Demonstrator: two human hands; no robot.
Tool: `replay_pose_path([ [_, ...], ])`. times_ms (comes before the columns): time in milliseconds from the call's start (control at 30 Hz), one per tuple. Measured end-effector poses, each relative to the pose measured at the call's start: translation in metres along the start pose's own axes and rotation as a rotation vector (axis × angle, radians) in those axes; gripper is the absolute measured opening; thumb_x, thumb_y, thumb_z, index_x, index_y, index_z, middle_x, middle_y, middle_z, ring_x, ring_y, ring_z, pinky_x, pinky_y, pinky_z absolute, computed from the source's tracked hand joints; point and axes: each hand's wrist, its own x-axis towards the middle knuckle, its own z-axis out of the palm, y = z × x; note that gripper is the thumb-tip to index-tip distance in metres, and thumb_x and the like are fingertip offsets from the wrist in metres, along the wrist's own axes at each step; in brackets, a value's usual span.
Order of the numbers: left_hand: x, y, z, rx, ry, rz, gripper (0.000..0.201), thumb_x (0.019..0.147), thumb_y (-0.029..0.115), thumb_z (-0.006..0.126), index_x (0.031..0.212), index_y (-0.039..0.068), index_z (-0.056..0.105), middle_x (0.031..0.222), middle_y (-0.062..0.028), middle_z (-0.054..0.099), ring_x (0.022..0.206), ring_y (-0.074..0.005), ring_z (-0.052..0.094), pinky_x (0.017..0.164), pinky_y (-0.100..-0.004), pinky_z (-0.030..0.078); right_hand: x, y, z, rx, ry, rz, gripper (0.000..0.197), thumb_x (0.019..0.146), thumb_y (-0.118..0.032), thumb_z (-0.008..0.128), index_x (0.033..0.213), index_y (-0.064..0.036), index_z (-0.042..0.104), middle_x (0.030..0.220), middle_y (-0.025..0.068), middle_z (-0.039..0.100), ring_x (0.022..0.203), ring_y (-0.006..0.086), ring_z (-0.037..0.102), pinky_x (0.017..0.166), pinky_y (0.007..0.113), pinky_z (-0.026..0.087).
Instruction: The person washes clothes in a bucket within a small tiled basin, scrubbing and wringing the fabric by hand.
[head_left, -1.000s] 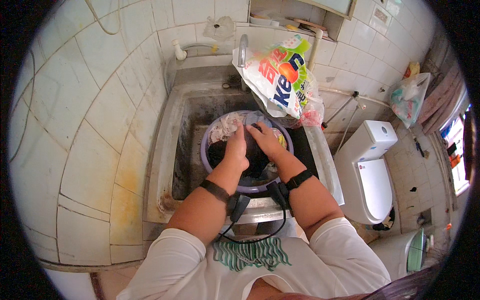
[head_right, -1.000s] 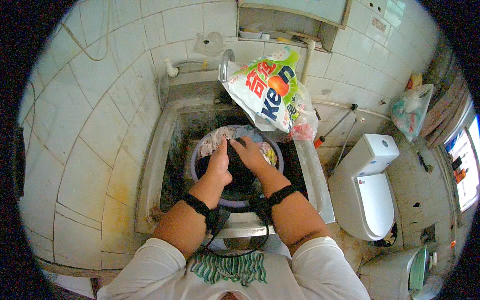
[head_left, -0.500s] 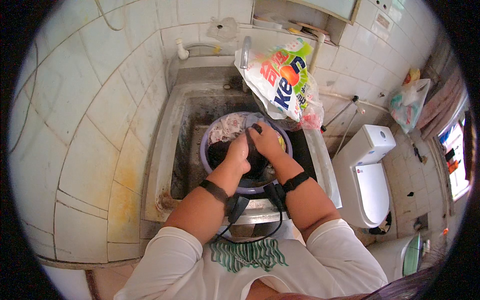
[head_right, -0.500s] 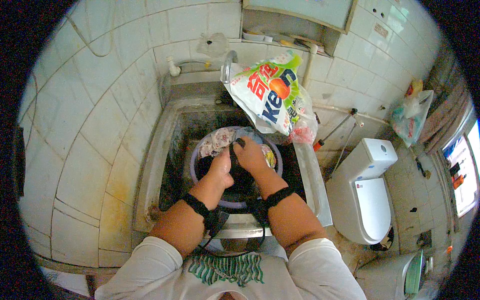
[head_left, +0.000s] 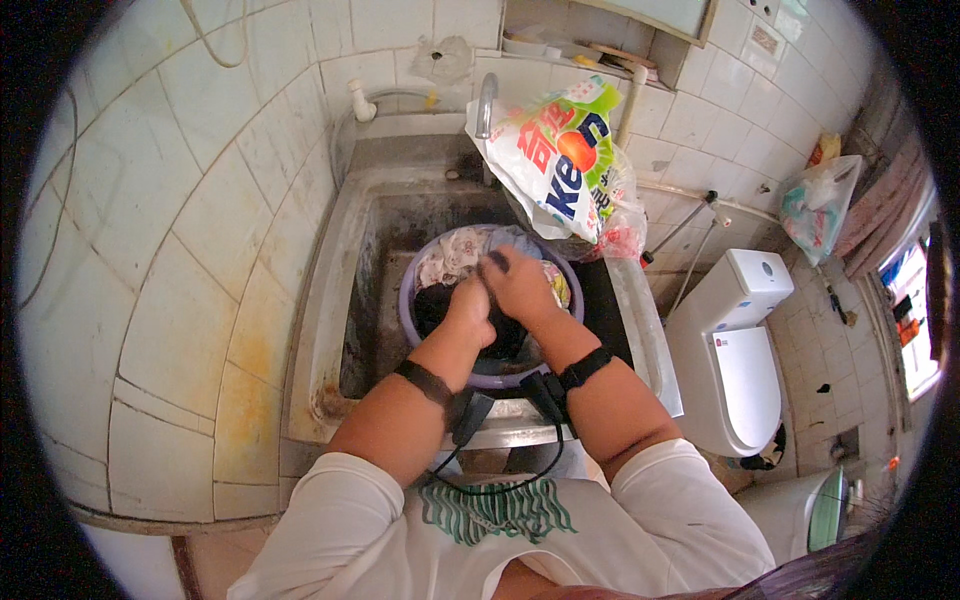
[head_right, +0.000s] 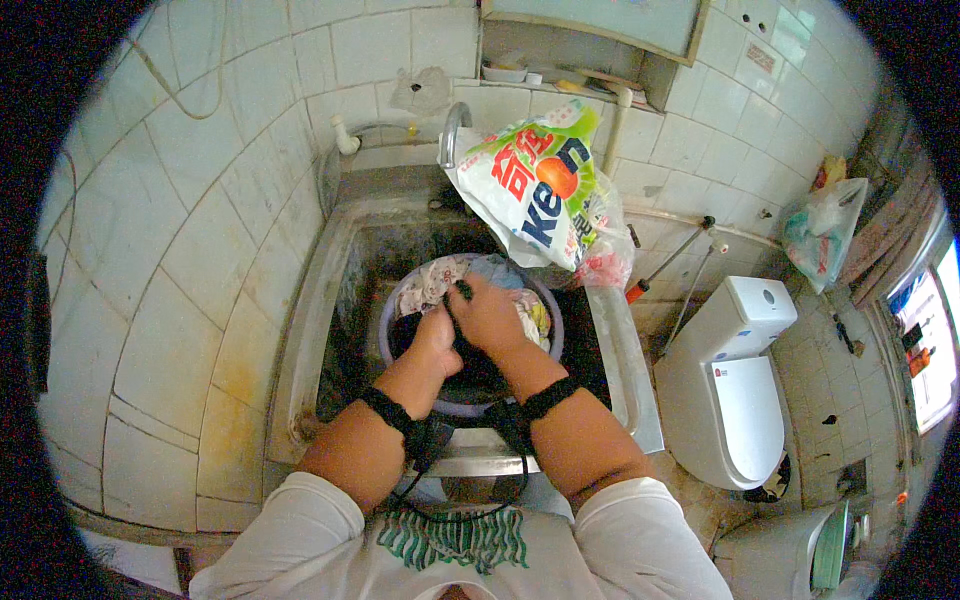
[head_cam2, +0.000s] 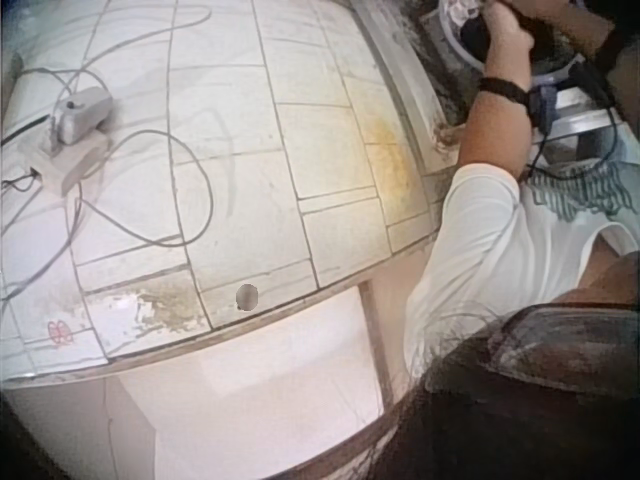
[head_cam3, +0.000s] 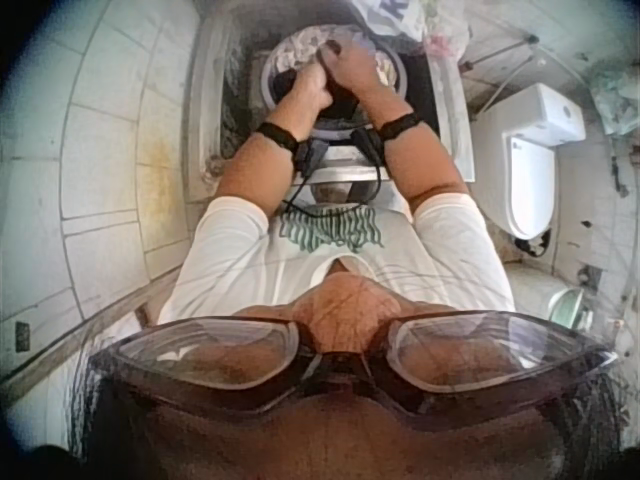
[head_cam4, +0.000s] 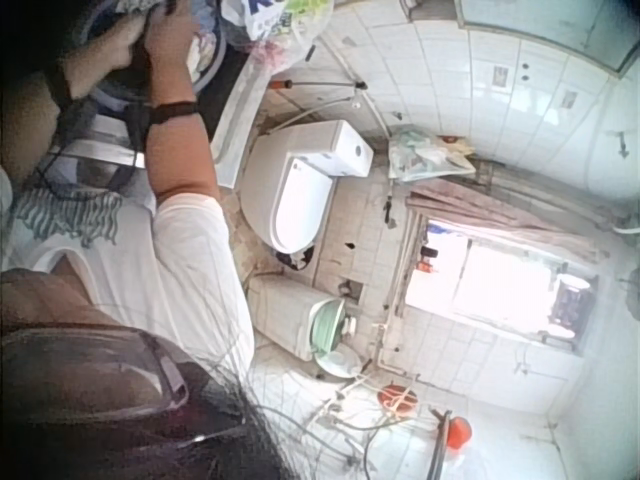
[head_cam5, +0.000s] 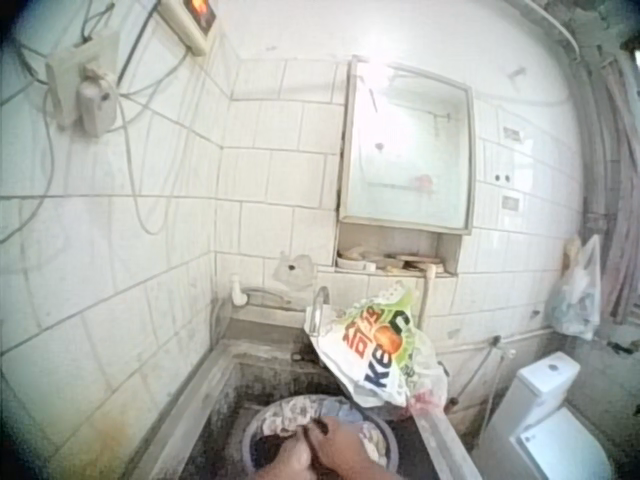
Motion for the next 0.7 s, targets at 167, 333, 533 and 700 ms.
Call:
replay_pose_path([
  [167,0.005,0.002,-0.008,0.125,-0.059,-0.003,0.042,0.090,0.043,0.045,0.111,0.009,0.056,0.104,-0.0098,0.062,0.092,-0.0278,0.060,0.081,-0.0458,0.048,0.007,0.020,0.010,-0.032,0.091,0.147,0.032,0.082,-0.027,0.056,0.098,0.0008,0.059,0.091,0.0285,0.060,0.086,0.0450,0.057,0.077,0.048,0.046],
  [333,-0.011,0.012,0.004,0.015,0.145,0.019,0.035,0.092,0.036,0.044,0.105,0.007,0.058,0.103,-0.0092,0.061,0.094,-0.0243,0.058,0.083,-0.0370,0.046,-0.002,0.004,0.003,0.015,-0.043,-0.027,0.032,0.080,-0.025,0.057,0.100,0.0002,0.053,0.092,0.0281,0.060,0.087,0.0453,0.057,0.078,0.047,0.045],
  [533,0.020,-0.001,-0.026,-0.109,-0.201,0.054,0.034,0.094,0.034,0.035,0.105,0.010,0.057,0.104,-0.0111,0.059,0.095,-0.0272,0.056,0.081,-0.0412,0.047,-0.007,-0.023,-0.001,0.042,-0.244,-0.103,0.034,0.080,-0.027,0.059,0.101,-0.0007,0.052,0.091,0.0289,0.060,0.087,0.0445,0.057,0.077,0.046,0.045],
  [700,-0.037,0.015,0.020,0.280,0.005,-0.059,0.049,0.091,0.041,0.040,0.128,0.010,0.043,0.127,-0.0117,0.050,0.117,-0.0271,0.045,0.095,-0.0463,0.035,0.003,0.016,0.002,-0.010,0.201,0.110,0.025,0.082,-0.024,0.059,0.092,-0.0018,0.058,0.084,0.0258,0.059,0.083,0.0416,0.058,0.071,0.041,0.046],
])
